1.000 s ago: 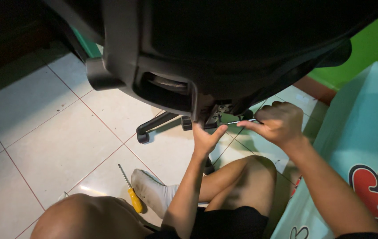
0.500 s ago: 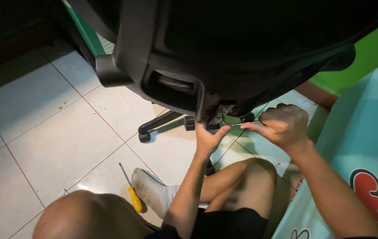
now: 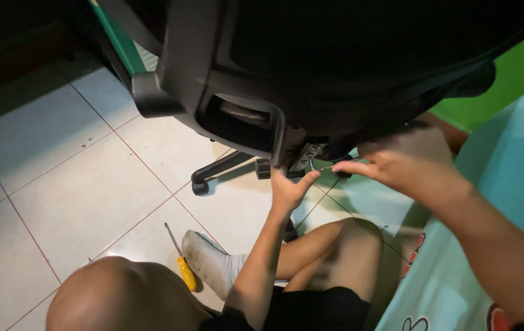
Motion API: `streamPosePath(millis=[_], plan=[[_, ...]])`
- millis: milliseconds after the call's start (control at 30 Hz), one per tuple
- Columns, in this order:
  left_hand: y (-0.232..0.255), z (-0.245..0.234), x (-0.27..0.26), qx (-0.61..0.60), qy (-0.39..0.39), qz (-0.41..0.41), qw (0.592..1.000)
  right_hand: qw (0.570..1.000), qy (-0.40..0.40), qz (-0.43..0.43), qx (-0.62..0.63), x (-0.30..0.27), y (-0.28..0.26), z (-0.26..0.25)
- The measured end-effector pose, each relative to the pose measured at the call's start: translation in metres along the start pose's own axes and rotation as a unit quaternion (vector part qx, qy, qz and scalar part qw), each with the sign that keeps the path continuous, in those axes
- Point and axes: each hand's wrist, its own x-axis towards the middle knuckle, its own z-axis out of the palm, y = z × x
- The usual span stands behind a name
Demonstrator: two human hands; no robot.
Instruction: The person sits on the floor and uses a hex key to tighten or adjust screws on the underside of an office chair base. The hands repeatedly engage the tool with the chair's metal mechanism while the chair remains upside down.
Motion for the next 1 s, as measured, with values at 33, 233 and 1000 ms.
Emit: streamPosePath(millis=[33, 233, 1000], plan=[[-0.001, 0.0, 0.0, -0.004, 0.002, 0.003, 1.0, 0.999, -0.028, -0.012, -0.029, 0.002, 0.001, -0.001], [-0.008, 0.005, -0.001, -0.014, 0.029, 0.016, 0.999, 0.992, -0.085, 0.081, -0.037, 0.005, -0.004, 0.0], [-0.025, -0.008, -0.003, -0.013, 0.008, 0.015, 1.0, 0.938, 0.252, 0.187, 0.145, -0.021, -0.044, 0.078]])
